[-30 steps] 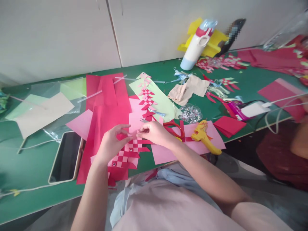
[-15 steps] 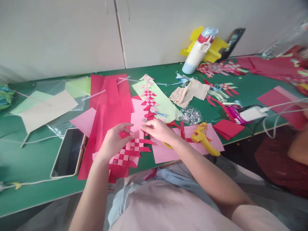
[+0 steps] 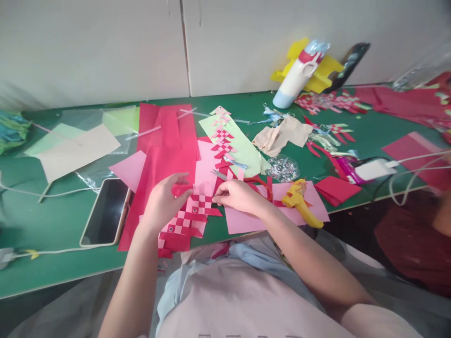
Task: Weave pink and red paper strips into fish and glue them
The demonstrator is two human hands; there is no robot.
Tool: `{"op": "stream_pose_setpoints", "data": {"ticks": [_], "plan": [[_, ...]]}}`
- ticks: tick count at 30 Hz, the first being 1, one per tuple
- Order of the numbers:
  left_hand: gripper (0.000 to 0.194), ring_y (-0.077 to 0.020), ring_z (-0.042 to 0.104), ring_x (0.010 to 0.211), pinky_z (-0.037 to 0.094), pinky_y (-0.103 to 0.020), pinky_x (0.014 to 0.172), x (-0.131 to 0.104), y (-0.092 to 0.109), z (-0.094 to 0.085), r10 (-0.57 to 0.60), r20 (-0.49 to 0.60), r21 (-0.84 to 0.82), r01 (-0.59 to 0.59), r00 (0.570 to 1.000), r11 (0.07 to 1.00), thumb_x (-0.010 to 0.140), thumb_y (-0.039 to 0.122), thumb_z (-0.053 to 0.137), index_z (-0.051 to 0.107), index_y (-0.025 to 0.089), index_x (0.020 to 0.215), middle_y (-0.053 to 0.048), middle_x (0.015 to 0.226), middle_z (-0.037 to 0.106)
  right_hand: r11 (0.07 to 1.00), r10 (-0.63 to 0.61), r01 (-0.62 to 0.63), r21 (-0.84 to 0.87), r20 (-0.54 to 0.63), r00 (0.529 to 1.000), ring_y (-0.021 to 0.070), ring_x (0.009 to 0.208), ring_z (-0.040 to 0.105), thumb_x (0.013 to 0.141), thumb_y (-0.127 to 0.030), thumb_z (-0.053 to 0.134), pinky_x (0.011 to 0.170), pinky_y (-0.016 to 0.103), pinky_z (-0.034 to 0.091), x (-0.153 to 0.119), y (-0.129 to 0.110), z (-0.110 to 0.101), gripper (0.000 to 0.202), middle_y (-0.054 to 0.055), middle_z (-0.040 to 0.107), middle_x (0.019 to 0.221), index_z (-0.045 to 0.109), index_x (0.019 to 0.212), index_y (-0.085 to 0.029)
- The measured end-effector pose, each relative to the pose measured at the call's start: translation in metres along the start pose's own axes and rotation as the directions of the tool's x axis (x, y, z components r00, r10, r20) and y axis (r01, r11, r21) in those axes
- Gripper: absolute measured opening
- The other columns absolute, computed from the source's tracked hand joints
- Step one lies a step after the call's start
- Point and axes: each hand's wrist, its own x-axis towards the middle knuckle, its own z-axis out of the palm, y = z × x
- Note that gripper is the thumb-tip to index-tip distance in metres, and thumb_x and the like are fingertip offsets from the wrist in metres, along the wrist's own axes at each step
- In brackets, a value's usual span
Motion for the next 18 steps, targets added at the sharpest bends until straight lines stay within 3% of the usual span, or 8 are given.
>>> {"op": "stream_pose_setpoints", "data": {"ticks": [8, 13, 18], "plan": [[0.028, -0.0252, 0.062, 0.103, 0.047, -0.038, 0.089, -0.041, -0.021, -0.014, 0.097, -0.139, 0.282, -0.054, 0.985, 0.958, 0.085, 0.031, 0.055, 0.063, 0.021, 0.110, -0.005, 0.104, 0.071, 0.998, 0.048, -0.047, 0.030, -0.021, 0.999, 0.0146, 0.063, 0.064, 0.081, -0.034, 0.064, 0.056, 0.024, 0.040, -0.005, -0.004, 0.000, 0.019, 0.001, 0.072, 0.070, 0.070, 0.072, -0.019], [0.019, -0.0236, 0.060, 0.093, 0.047, -0.036, 0.083, -0.072, -0.026, 0.003, 0.215, -0.107, 0.360, -0.164, 0.971, 0.918, 0.089, 0.030, 0.053, 0.065, 0.022, 0.101, -0.005, 0.094, 0.070, 0.987, 0.079, -0.075, 0.145, -0.024, 0.997, 0.0141, 0.062, 0.064, 0.080, -0.035, 0.065, 0.058, 0.024, 0.044, -0.004, 0.004, 0.004, 0.022, 0.002, 0.071, 0.070, 0.070, 0.092, -0.017], [0.018, -0.0249, 0.056, 0.093, 0.046, -0.039, 0.085, -0.077, -0.012, 0.030, 0.325, -0.023, 0.373, -0.294, 0.945, 0.880, 0.087, 0.031, 0.057, 0.063, 0.021, 0.101, -0.007, 0.093, 0.066, 0.974, 0.085, -0.078, 0.215, -0.023, 0.996, 0.0121, 0.057, 0.061, 0.081, -0.036, 0.066, 0.055, 0.024, 0.044, -0.001, 0.013, 0.009, 0.028, 0.002, 0.070, 0.068, 0.068, 0.099, -0.015]]}}
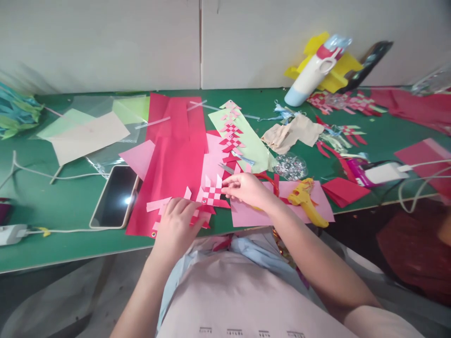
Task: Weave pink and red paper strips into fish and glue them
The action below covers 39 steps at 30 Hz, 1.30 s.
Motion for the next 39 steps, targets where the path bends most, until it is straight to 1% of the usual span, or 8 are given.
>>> {"op": "stream_pose_setpoints", "data": {"ticks": [3, 7, 15, 22, 25, 29, 33, 39], "plan": [[0.020, -0.0264, 0.055, 0.092, 0.046, -0.039, 0.079, 0.005, 0.007, 0.009, 0.045, 0.039, 0.084, -0.048, 0.998, 0.995, 0.087, 0.033, 0.059, 0.060, 0.019, 0.100, -0.009, 0.094, 0.063, 1.000, 0.004, -0.004, 0.012, 0.007, 1.000, 0.0105, 0.052, 0.058, 0.081, -0.036, 0.066, 0.051, 0.022, 0.043, 0.001, 0.003, 0.001, 0.028, 0.002, 0.069, 0.068, 0.067, 0.101, -0.016], [0.018, -0.0246, 0.056, 0.083, 0.045, -0.036, 0.070, 0.007, 0.008, 0.015, 0.026, 0.045, 0.158, -0.033, 0.999, 0.987, 0.087, 0.034, 0.057, 0.056, 0.017, 0.093, -0.008, 0.089, 0.060, 0.998, 0.035, -0.036, 0.048, 0.018, 0.999, 0.0104, 0.051, 0.057, 0.082, -0.036, 0.065, 0.044, 0.020, 0.041, 0.001, 0.003, 0.001, 0.030, 0.003, 0.070, 0.070, 0.066, 0.104, -0.016], [0.019, -0.0227, 0.057, 0.082, 0.045, -0.034, 0.068, 0.004, 0.003, 0.019, 0.009, 0.059, 0.120, -0.016, 0.998, 0.993, 0.087, 0.037, 0.058, 0.052, 0.020, 0.093, -0.007, 0.090, 0.060, 0.991, 0.060, -0.064, 0.117, 0.039, 0.997, 0.0103, 0.050, 0.057, 0.080, -0.035, 0.069, 0.042, 0.020, 0.043, 0.000, 0.000, 0.000, 0.034, 0.004, 0.069, 0.069, 0.065, 0.104, -0.012], [0.017, -0.0223, 0.057, 0.080, 0.043, -0.033, 0.067, 0.005, 0.003, 0.019, 0.009, 0.041, 0.132, -0.014, 0.999, 0.991, 0.089, 0.036, 0.055, 0.051, 0.020, 0.091, -0.006, 0.087, 0.059, 0.993, 0.069, -0.072, 0.095, 0.039, 0.997, 0.0119, 0.052, 0.058, 0.081, -0.033, 0.068, 0.043, 0.021, 0.044, -0.001, -0.002, 0.000, 0.032, 0.004, 0.069, 0.069, 0.065, 0.105, -0.013], [0.016, -0.0218, 0.056, 0.080, 0.043, -0.032, 0.067, 0.006, 0.004, 0.016, 0.013, 0.051, 0.112, -0.019, 0.999, 0.994, 0.091, 0.034, 0.051, 0.054, 0.019, 0.089, -0.006, 0.087, 0.059, 0.996, 0.075, -0.076, 0.049, 0.023, 0.997, 0.0120, 0.052, 0.059, 0.082, -0.032, 0.066, 0.044, 0.022, 0.043, -0.003, -0.007, 0.000, 0.031, 0.004, 0.070, 0.071, 0.065, 0.106, -0.013], [0.015, -0.0208, 0.056, 0.081, 0.044, -0.032, 0.070, 0.008, 0.004, 0.012, 0.002, 0.061, 0.045, -0.005, 0.998, 0.999, 0.093, 0.027, 0.046, 0.058, 0.019, 0.089, -0.006, 0.089, 0.061, 0.991, 0.049, -0.052, -0.123, -0.030, 0.998, 0.0122, 0.053, 0.060, 0.082, -0.035, 0.064, 0.050, 0.024, 0.043, -0.007, -0.012, -0.002, 0.028, 0.003, 0.071, 0.074, 0.068, 0.102, -0.016], [0.016, -0.0205, 0.056, 0.081, 0.044, -0.032, 0.071, 0.009, 0.003, 0.012, -0.003, 0.060, 0.023, 0.002, 0.998, 1.000, 0.093, 0.026, 0.046, 0.059, 0.019, 0.087, -0.006, 0.089, 0.062, 0.962, -0.014, -0.015, -0.271, -0.104, 0.995, 0.0155, 0.068, 0.066, 0.081, -0.034, 0.065, 0.060, 0.024, 0.044, -0.009, -0.013, -0.003, 0.024, 0.002, 0.073, 0.078, 0.070, 0.100, -0.018], [0.016, -0.0200, 0.055, 0.080, 0.044, -0.031, 0.071, 0.009, 0.003, 0.012, 0.007, 0.066, 0.044, -0.010, 0.998, 0.999, 0.093, 0.026, 0.048, 0.060, 0.018, 0.085, -0.005, 0.087, 0.062, 0.948, -0.051, 0.001, -0.318, -0.150, 0.987, 0.0160, 0.078, 0.068, 0.081, -0.030, 0.066, 0.066, 0.024, 0.045, -0.010, -0.011, -0.003, 0.025, 0.001, 0.073, 0.081, 0.069, 0.103, -0.020]]}}
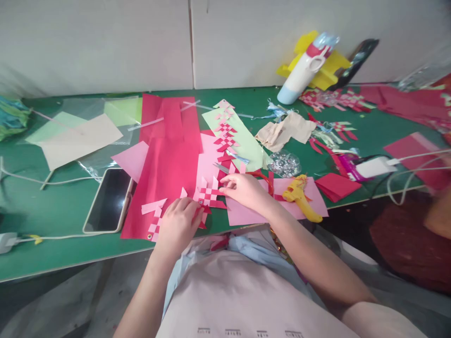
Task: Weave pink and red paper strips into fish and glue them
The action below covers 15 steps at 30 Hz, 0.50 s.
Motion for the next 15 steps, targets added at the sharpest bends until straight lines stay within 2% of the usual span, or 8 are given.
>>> {"op": "stream_pose_setpoints", "data": {"ticks": [6, 9, 12, 15], "plan": [[0.015, -0.0204, 0.055, 0.078, 0.042, -0.032, 0.068, -0.001, 0.002, 0.003, 0.051, -0.023, 0.121, -0.048, 0.998, 0.992, 0.091, 0.025, 0.050, 0.061, 0.018, 0.084, -0.005, 0.084, 0.062, 0.999, -0.024, 0.023, -0.030, -0.014, 1.000, 0.0157, 0.079, 0.067, 0.082, -0.031, 0.064, 0.067, 0.024, 0.045, -0.001, 0.006, 0.001, 0.025, 0.001, 0.073, 0.085, 0.068, 0.104, -0.021], [0.014, -0.0204, 0.056, 0.078, 0.042, -0.032, 0.068, -0.002, 0.003, 0.007, 0.075, -0.050, 0.174, -0.066, 0.996, 0.982, 0.090, 0.026, 0.051, 0.060, 0.019, 0.082, -0.005, 0.084, 0.062, 0.992, -0.068, 0.058, -0.115, -0.083, 0.994, 0.0157, 0.077, 0.066, 0.083, -0.029, 0.064, 0.066, 0.024, 0.044, -0.006, 0.010, 0.000, 0.022, 0.001, 0.072, 0.086, 0.068, 0.102, -0.021], [0.011, -0.0205, 0.057, 0.081, 0.042, -0.031, 0.069, -0.004, 0.003, 0.010, 0.085, -0.084, 0.193, -0.068, 0.993, 0.979, 0.088, 0.026, 0.053, 0.061, 0.019, 0.084, -0.005, 0.086, 0.063, 0.962, -0.198, 0.166, -0.218, -0.134, 0.971, 0.0145, 0.074, 0.063, 0.085, -0.023, 0.061, 0.067, 0.025, 0.043, -0.015, 0.008, 0.002, 0.017, 0.002, 0.069, 0.089, 0.069, 0.100, -0.021], [0.011, -0.0205, 0.057, 0.080, 0.043, -0.031, 0.068, -0.006, 0.003, 0.012, 0.086, -0.106, 0.210, -0.062, 0.991, 0.976, 0.088, 0.026, 0.054, 0.060, 0.018, 0.081, -0.005, 0.085, 0.063, 0.907, -0.365, 0.339, -0.250, -0.061, 0.929, 0.0151, 0.081, 0.061, 0.088, -0.020, 0.058, 0.071, 0.025, 0.042, -0.024, 0.004, 0.008, 0.017, 0.003, 0.065, 0.090, 0.070, 0.100, -0.022]]}}
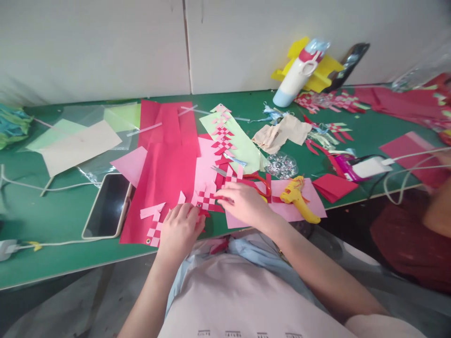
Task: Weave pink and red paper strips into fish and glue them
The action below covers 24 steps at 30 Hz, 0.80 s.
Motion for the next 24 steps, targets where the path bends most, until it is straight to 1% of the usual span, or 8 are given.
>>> {"op": "stream_pose_setpoints", "data": {"ticks": [2, 5, 8, 11, 16, 19, 21, 24], "plan": [[0.012, -0.0205, 0.057, 0.078, 0.043, -0.032, 0.068, -0.001, 0.001, 0.000, 0.004, -0.014, 0.016, -0.004, 1.000, 1.000, 0.088, 0.026, 0.054, 0.060, 0.019, 0.080, -0.005, 0.084, 0.063, 0.995, -0.097, 0.098, -0.003, 0.051, 0.994, 0.0162, 0.086, 0.059, 0.090, -0.019, 0.056, 0.073, 0.026, 0.042, -0.003, -0.005, 0.005, 0.019, 0.004, 0.062, 0.089, 0.070, 0.103, -0.022], [0.012, -0.0211, 0.057, 0.078, 0.043, -0.033, 0.069, -0.003, 0.004, 0.001, 0.018, -0.039, 0.039, -0.016, 0.999, 0.999, 0.087, 0.025, 0.055, 0.061, 0.019, 0.079, -0.006, 0.086, 0.064, 0.987, -0.158, 0.159, -0.003, 0.111, 0.981, 0.0161, 0.087, 0.057, 0.091, -0.017, 0.053, 0.074, 0.026, 0.042, -0.005, -0.010, 0.013, 0.023, 0.005, 0.058, 0.093, 0.068, 0.107, -0.022], [0.010, -0.0222, 0.058, 0.081, 0.045, -0.034, 0.074, -0.004, 0.006, 0.003, 0.015, -0.067, 0.041, -0.013, 0.998, 0.999, 0.087, 0.024, 0.055, 0.062, 0.018, 0.081, -0.007, 0.088, 0.065, 0.989, -0.147, 0.150, -0.012, 0.155, 0.977, 0.0161, 0.087, 0.056, 0.090, -0.016, 0.054, 0.073, 0.027, 0.042, -0.005, -0.010, 0.016, 0.022, 0.005, 0.055, 0.091, 0.068, 0.106, -0.022], [0.008, -0.0236, 0.058, 0.085, 0.046, -0.037, 0.079, -0.005, 0.007, 0.005, 0.014, -0.082, 0.022, -0.012, 0.997, 1.000, 0.086, 0.023, 0.056, 0.062, 0.018, 0.084, -0.008, 0.090, 0.065, 0.992, -0.126, 0.129, -0.009, 0.171, 0.977, 0.0162, 0.088, 0.056, 0.090, -0.018, 0.055, 0.074, 0.027, 0.042, -0.004, -0.010, 0.017, 0.023, 0.004, 0.054, 0.092, 0.066, 0.110, -0.023], [0.008, -0.0232, 0.059, 0.084, 0.046, -0.037, 0.079, -0.007, 0.008, 0.006, 0.017, -0.079, -0.021, -0.019, 0.997, 1.000, 0.087, 0.021, 0.055, 0.062, 0.018, 0.088, -0.007, 0.088, 0.066, 0.991, -0.132, 0.133, 0.004, 0.182, 0.974, 0.0159, 0.088, 0.056, 0.092, -0.019, 0.053, 0.073, 0.026, 0.042, -0.004, -0.008, 0.018, 0.023, 0.004, 0.054, 0.095, 0.064, 0.112, -0.023], [0.008, -0.0222, 0.060, 0.084, 0.047, -0.036, 0.078, -0.006, 0.009, 0.004, -0.032, -0.077, -0.108, 0.024, 0.996, 0.994, 0.087, 0.022, 0.055, 0.062, 0.019, 0.089, -0.006, 0.088, 0.066, 0.992, -0.128, 0.130, 0.004, 0.176, 0.976, 0.0157, 0.088, 0.056, 0.092, -0.020, 0.052, 0.072, 0.026, 0.042, -0.004, -0.007, 0.020, 0.023, 0.004, 0.054, 0.095, 0.063, 0.112, -0.022], [0.009, -0.0219, 0.060, 0.084, 0.047, -0.036, 0.080, -0.003, 0.007, 0.001, -0.097, -0.067, -0.168, 0.084, 0.993, 0.982, 0.087, 0.023, 0.055, 0.061, 0.019, 0.091, -0.006, 0.089, 0.067, 0.992, -0.127, 0.128, 0.003, 0.167, 0.978, 0.0157, 0.088, 0.056, 0.093, -0.021, 0.052, 0.071, 0.025, 0.041, -0.004, -0.006, 0.021, 0.023, 0.004, 0.054, 0.095, 0.063, 0.112, -0.022], [0.016, -0.0239, 0.059, 0.092, 0.047, -0.038, 0.085, 0.005, 0.002, -0.001, -0.167, -0.047, -0.189, 0.156, 0.985, 0.970, 0.089, 0.022, 0.051, 0.061, 0.017, 0.101, -0.008, 0.095, 0.068, 0.992, -0.122, 0.124, -0.002, 0.171, 0.978, 0.0157, 0.088, 0.056, 0.093, -0.021, 0.052, 0.069, 0.025, 0.041, -0.004, -0.006, 0.021, 0.022, 0.004, 0.054, 0.095, 0.063, 0.112, -0.022]]}}
